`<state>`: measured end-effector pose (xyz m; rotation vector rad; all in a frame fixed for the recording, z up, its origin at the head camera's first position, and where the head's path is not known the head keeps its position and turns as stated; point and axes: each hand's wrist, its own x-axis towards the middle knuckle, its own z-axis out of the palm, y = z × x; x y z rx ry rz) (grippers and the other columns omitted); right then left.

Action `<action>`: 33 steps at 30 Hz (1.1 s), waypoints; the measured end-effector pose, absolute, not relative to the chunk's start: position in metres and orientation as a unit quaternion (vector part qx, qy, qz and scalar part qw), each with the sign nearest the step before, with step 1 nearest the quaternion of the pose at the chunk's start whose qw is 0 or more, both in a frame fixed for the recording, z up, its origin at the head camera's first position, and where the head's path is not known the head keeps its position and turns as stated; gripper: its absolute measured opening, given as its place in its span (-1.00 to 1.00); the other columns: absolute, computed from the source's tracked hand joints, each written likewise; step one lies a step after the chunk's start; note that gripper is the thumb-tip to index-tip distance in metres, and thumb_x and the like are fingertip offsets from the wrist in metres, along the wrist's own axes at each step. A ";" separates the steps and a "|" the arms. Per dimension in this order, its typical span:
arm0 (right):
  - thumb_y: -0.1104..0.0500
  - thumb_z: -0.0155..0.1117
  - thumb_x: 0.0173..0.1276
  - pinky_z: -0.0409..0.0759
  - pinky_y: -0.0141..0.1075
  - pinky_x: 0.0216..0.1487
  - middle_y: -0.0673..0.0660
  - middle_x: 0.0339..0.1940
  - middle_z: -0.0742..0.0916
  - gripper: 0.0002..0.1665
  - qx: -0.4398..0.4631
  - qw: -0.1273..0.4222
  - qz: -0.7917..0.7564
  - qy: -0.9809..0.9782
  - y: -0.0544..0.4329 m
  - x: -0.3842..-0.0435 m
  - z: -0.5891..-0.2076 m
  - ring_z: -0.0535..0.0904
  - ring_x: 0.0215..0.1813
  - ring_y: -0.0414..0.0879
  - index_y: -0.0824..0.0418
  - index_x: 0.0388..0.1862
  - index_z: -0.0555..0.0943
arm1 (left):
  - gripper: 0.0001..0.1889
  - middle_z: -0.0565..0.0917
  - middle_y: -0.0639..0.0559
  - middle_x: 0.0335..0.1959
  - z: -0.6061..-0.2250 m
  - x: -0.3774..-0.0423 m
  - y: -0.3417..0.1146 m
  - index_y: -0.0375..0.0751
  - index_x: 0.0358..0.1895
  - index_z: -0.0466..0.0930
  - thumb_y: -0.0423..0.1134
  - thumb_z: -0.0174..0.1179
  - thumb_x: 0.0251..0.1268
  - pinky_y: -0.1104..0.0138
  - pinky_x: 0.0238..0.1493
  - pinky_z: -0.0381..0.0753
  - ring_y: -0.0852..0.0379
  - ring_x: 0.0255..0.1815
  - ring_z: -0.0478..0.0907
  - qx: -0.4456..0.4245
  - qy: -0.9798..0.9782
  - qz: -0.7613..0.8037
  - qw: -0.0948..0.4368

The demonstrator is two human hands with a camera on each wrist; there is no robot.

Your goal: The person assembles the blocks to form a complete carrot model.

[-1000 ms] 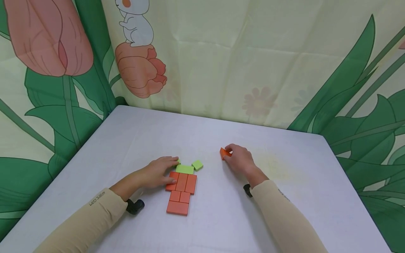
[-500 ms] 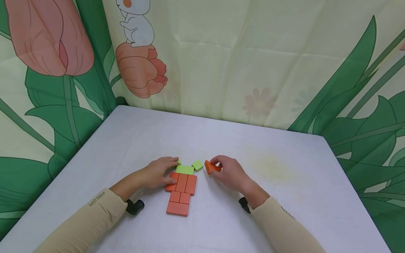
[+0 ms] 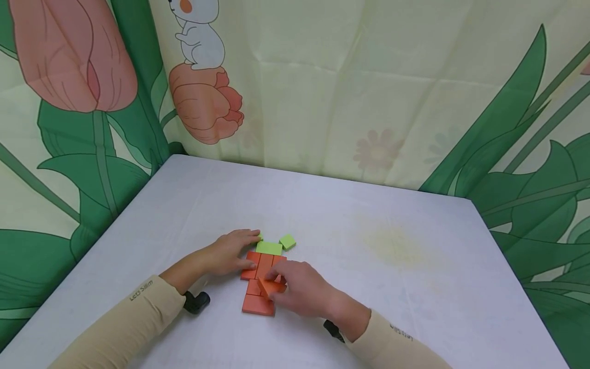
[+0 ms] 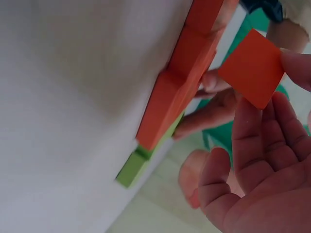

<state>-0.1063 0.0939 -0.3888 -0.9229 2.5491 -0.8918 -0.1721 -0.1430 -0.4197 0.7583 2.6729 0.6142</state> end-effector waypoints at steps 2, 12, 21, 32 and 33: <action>0.26 0.39 0.27 0.52 -0.45 -0.20 -0.16 -0.22 0.68 -0.72 -0.334 0.143 -0.304 0.881 0.089 -0.101 -0.390 0.51 -0.28 -0.32 0.16 -0.03 0.66 | -0.32 0.29 -0.17 0.50 -0.419 -0.172 -0.143 -0.31 0.41 0.39 -0.09 0.35 0.31 -0.12 0.41 0.20 -0.22 0.51 0.14 0.263 0.929 0.214 0.148; 0.16 0.42 0.27 0.37 -0.52 -0.21 -0.24 -0.28 0.66 -0.82 -0.413 0.110 -0.255 0.867 0.076 -0.087 -0.398 0.42 -0.35 -0.42 0.07 -0.15 0.69 | -0.31 0.30 -0.15 0.50 -0.420 -0.171 -0.141 -0.28 0.42 0.40 -0.08 0.37 0.29 -0.11 0.40 0.22 -0.20 0.51 0.15 0.253 0.934 0.207 0.145; 0.11 0.41 0.29 0.34 -0.33 -0.10 -0.31 -0.25 0.60 -0.77 -0.395 0.152 -0.199 0.884 0.074 -0.083 -0.398 0.42 -0.18 -0.39 -0.01 -0.06 0.69 | -0.32 0.30 -0.14 0.50 -0.420 -0.173 -0.140 -0.26 0.42 0.40 -0.07 0.37 0.29 -0.12 0.41 0.20 -0.19 0.52 0.15 0.250 0.936 0.201 0.146; 0.08 0.46 0.26 0.34 -0.30 -0.08 -0.34 -0.29 0.57 -0.75 -0.392 0.156 -0.180 0.889 0.071 -0.082 -0.404 0.40 -0.21 -0.39 -0.03 -0.07 0.69 | -0.30 0.29 -0.12 0.51 -0.424 -0.173 -0.142 -0.24 0.44 0.38 -0.06 0.37 0.29 -0.13 0.42 0.19 -0.17 0.53 0.14 0.252 0.936 0.202 0.143; 0.09 0.46 0.26 0.34 -0.31 -0.09 -0.34 -0.30 0.57 -0.75 -0.393 0.154 -0.179 0.889 0.071 -0.082 -0.404 0.40 -0.22 -0.39 -0.03 -0.08 0.69 | -0.30 0.29 -0.13 0.51 -0.424 -0.173 -0.142 -0.24 0.44 0.38 -0.06 0.37 0.29 -0.13 0.41 0.19 -0.18 0.53 0.14 0.252 0.936 0.201 0.142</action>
